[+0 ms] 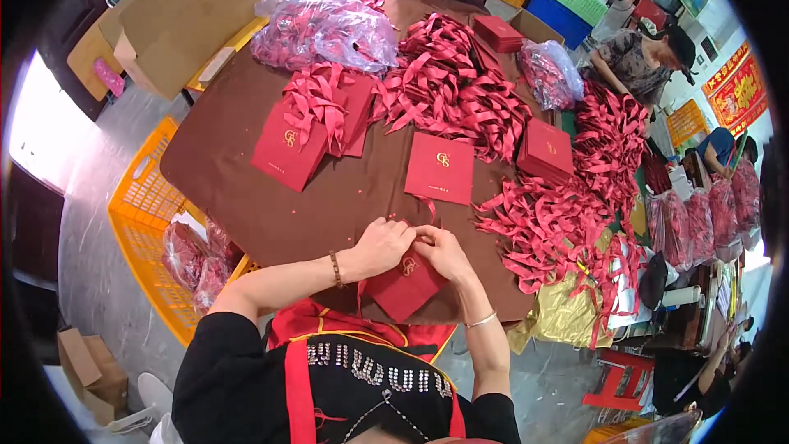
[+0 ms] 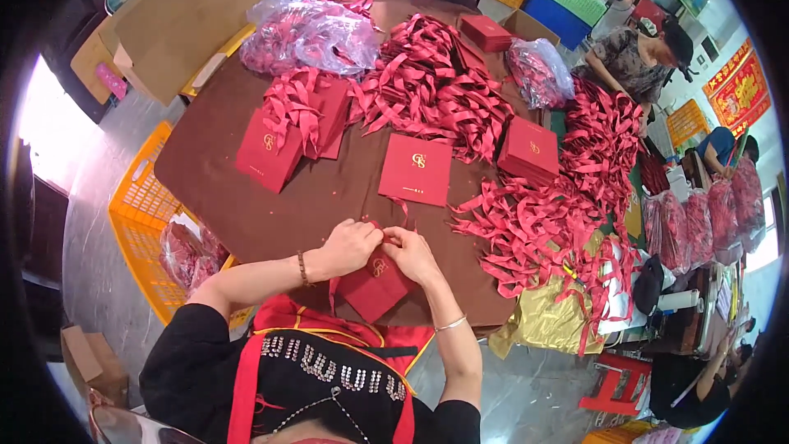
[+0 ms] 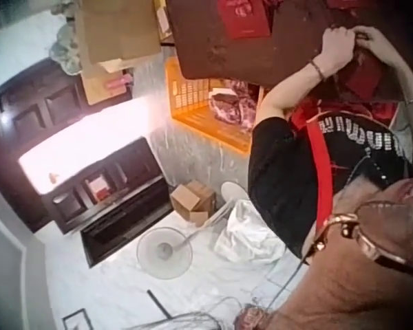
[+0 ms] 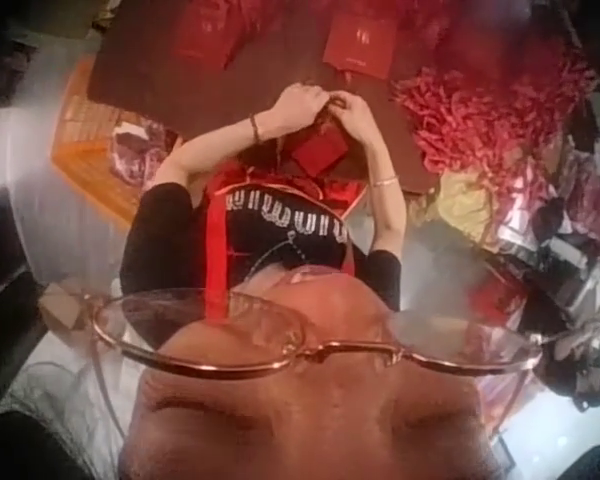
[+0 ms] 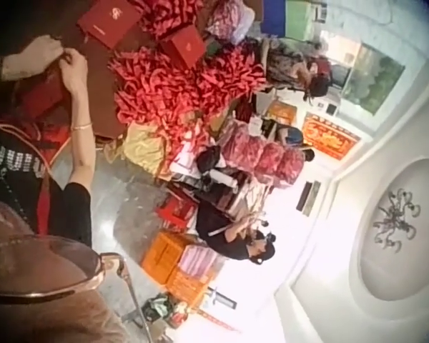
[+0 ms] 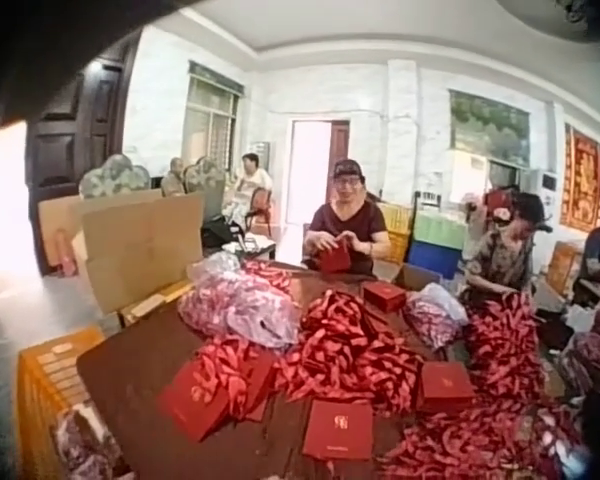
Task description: The person ties decorative pink ribbons onto red gift boxes by hand.
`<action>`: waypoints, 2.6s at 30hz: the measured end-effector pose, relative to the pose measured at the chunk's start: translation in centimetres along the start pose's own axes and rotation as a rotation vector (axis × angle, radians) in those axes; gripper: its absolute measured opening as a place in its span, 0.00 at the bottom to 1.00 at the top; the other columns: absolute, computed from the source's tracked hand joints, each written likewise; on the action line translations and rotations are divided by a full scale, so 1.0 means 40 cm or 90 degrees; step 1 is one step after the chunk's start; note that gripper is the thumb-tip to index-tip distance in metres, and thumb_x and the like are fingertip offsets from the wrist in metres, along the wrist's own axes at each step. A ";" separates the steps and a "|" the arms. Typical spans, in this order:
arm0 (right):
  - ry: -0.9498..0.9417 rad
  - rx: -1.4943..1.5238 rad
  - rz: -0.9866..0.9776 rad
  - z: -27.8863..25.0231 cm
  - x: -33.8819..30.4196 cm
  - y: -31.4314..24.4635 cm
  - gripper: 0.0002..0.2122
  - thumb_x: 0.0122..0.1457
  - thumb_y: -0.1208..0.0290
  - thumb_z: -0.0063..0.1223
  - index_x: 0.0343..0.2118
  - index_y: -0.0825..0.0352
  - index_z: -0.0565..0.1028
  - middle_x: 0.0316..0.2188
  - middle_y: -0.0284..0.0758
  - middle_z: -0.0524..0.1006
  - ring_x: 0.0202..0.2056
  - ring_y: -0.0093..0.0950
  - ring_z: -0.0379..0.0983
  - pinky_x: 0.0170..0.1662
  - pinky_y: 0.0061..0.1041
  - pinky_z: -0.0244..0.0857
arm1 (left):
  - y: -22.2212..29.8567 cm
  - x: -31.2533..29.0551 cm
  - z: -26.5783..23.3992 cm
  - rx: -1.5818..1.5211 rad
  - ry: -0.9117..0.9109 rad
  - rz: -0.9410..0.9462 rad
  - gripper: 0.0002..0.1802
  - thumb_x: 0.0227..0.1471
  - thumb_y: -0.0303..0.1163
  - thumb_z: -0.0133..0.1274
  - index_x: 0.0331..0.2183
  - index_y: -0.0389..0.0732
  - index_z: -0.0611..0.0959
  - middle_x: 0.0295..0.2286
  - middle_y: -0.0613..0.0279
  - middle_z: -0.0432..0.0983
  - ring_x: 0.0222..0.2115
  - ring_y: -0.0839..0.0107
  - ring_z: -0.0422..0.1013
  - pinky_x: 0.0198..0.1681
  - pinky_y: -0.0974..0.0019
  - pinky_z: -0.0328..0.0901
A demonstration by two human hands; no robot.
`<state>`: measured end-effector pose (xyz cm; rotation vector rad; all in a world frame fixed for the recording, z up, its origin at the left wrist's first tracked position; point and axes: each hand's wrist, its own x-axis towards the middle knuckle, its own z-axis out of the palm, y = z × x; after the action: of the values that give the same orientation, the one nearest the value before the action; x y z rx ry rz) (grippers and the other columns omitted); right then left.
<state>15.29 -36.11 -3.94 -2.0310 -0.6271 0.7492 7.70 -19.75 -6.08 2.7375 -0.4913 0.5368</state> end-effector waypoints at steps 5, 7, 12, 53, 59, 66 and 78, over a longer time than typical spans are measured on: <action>-0.036 0.005 -0.054 0.001 0.003 0.000 0.13 0.52 0.71 0.51 0.41 0.65 0.73 0.36 0.39 0.77 0.40 0.35 0.74 0.44 0.29 0.65 | -0.020 0.018 -0.034 -0.049 -0.068 -0.030 0.04 0.42 0.33 0.53 0.24 0.44 0.76 0.27 0.63 0.68 0.30 0.64 0.68 0.34 0.58 0.60; -0.010 -0.070 -0.062 0.006 0.001 -0.016 0.12 0.52 0.70 0.50 0.41 0.63 0.72 0.35 0.40 0.77 0.41 0.38 0.73 0.44 0.32 0.65 | -0.027 0.027 -0.046 -0.072 -0.049 -0.047 0.07 0.40 0.34 0.56 0.23 0.45 0.76 0.29 0.64 0.68 0.33 0.63 0.65 0.34 0.59 0.59; 0.006 -0.118 -0.071 -0.008 0.018 -0.045 0.12 0.52 0.70 0.53 0.39 0.65 0.69 0.34 0.39 0.77 0.40 0.38 0.73 0.42 0.32 0.65 | -0.070 0.069 -0.087 -0.213 -0.092 -0.127 0.09 0.40 0.32 0.59 0.25 0.44 0.75 0.29 0.63 0.68 0.33 0.62 0.65 0.36 0.59 0.59; -0.033 0.027 -0.129 -0.012 0.068 -0.048 0.09 0.50 0.80 0.55 0.36 0.71 0.74 0.30 0.33 0.77 0.32 0.18 0.73 0.38 0.18 0.66 | -0.232 0.209 -0.048 -0.468 -0.681 -0.196 0.09 0.41 0.27 0.48 0.28 0.33 0.77 0.25 0.60 0.73 0.28 0.72 0.68 0.33 0.68 0.62; -0.038 0.006 -0.121 0.005 0.050 -0.057 0.10 0.50 0.79 0.55 0.37 0.69 0.74 0.30 0.36 0.78 0.32 0.25 0.75 0.37 0.22 0.67 | -0.138 0.223 -0.152 0.034 -0.312 -0.139 0.10 0.51 0.31 0.47 0.29 0.34 0.78 0.26 0.51 0.74 0.30 0.54 0.70 0.36 0.60 0.65; 0.037 -0.183 -0.185 -0.003 0.083 -0.021 0.14 0.51 0.74 0.55 0.43 0.64 0.74 0.37 0.36 0.77 0.39 0.31 0.72 0.45 0.28 0.63 | -0.305 0.085 -0.091 -0.156 -0.125 -0.261 0.10 0.51 0.34 0.50 0.32 0.37 0.78 0.27 0.56 0.76 0.29 0.64 0.72 0.32 0.66 0.64; 0.319 0.137 0.003 -0.016 -0.084 0.116 0.11 0.58 0.76 0.50 0.43 0.68 0.73 0.34 0.28 0.75 0.35 0.14 0.69 0.38 0.15 0.62 | 0.021 -0.096 -0.078 -0.058 -0.134 0.384 0.17 0.43 0.36 0.48 0.39 0.47 0.76 0.40 0.63 0.69 0.45 0.66 0.64 0.46 0.58 0.60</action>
<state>14.10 -41.06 -6.67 -1.9142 -0.2406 0.2722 3.07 -18.32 -4.71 2.5409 -1.3754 0.3421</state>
